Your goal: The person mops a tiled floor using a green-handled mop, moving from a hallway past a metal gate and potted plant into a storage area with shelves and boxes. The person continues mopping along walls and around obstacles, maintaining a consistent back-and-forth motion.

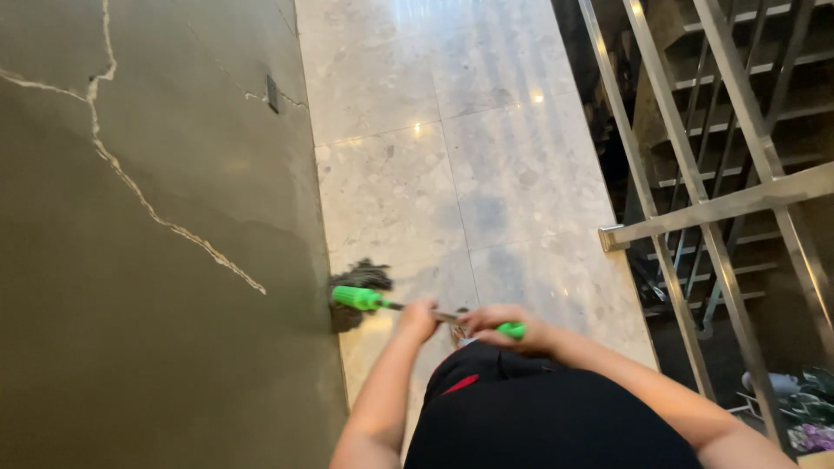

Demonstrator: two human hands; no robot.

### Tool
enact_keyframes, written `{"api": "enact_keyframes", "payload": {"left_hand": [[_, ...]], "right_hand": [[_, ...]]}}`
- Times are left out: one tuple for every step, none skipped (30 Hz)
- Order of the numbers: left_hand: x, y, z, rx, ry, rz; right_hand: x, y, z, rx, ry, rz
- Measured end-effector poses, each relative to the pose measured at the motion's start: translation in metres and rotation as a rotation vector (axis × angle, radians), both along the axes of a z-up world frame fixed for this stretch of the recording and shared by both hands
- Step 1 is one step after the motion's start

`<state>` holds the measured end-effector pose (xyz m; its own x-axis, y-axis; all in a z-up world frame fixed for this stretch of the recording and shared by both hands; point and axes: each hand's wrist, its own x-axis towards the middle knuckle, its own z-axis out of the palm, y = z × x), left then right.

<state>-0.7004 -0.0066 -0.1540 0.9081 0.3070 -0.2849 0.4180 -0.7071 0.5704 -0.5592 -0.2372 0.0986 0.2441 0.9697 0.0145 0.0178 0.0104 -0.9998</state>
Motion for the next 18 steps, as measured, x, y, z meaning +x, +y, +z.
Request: {"api": "enact_keyframes", "payload": {"left_hand": [[-0.002,-0.005,0.019,-0.003,0.003,0.002],[-0.004,-0.010,0.039,0.004,0.049,0.042],[-0.003,-0.016,0.058,0.013,0.091,0.080],[0.004,-0.028,0.041,0.011,0.090,0.079],[0.011,-0.042,0.022,0.019,0.069,0.038],[0.019,-0.057,0.004,0.027,0.047,-0.002],[0.032,-0.084,0.002,0.022,0.049,-0.004],[0.046,-0.112,0.000,0.006,0.009,-0.040],[0.056,-0.141,-0.002,-0.012,-0.028,-0.078],[0.064,-0.180,-0.007,-0.020,-0.022,-0.082],[0.076,-0.217,-0.012,-0.043,-0.045,-0.162],[0.088,-0.254,-0.016,-0.066,-0.068,-0.242],[0.097,-0.291,0.008,-0.068,-0.072,-0.250],[0.105,-0.329,0.033,-0.125,-0.032,-0.324],[0.114,-0.368,0.057,-0.182,0.006,-0.399],[0.120,-0.400,0.073,-0.184,0.001,-0.410],[0.123,-0.434,0.088,-0.270,-0.071,-0.472],[0.126,-0.467,0.104,-0.357,-0.145,-0.533]], "right_hand": [[-0.005,-0.003,-0.004,-0.003,0.003,0.002],[-0.010,-0.007,-0.009,0.061,-0.008,0.020],[-0.013,-0.012,-0.013,0.127,-0.021,0.035],[-0.009,-0.028,-0.015,0.124,-0.022,0.035],[-0.004,-0.045,-0.017,0.093,-0.041,0.005],[0.001,-0.062,-0.018,0.063,-0.060,-0.025],[0.005,-0.090,-0.013,0.058,-0.058,-0.026],[0.009,-0.118,-0.007,0.001,-0.043,-0.147],[0.009,-0.148,-0.002,-0.059,-0.024,-0.269],[0.005,-0.183,0.011,-0.067,-0.018,-0.273],[0.002,-0.216,0.025,-0.152,-0.024,-0.381],[-0.001,-0.249,0.039,-0.239,-0.029,-0.488],[-0.010,-0.281,0.054,-0.240,-0.032,-0.497],[-0.019,-0.313,0.069,-0.260,-0.039,-0.599],[-0.028,-0.346,0.083,-0.279,-0.047,-0.703],[-0.042,-0.372,0.092,-0.281,-0.052,-0.714],[-0.057,-0.398,0.101,-0.323,-0.032,-0.771],[-0.072,-0.423,0.110,-0.364,-0.013,-0.829]]}}
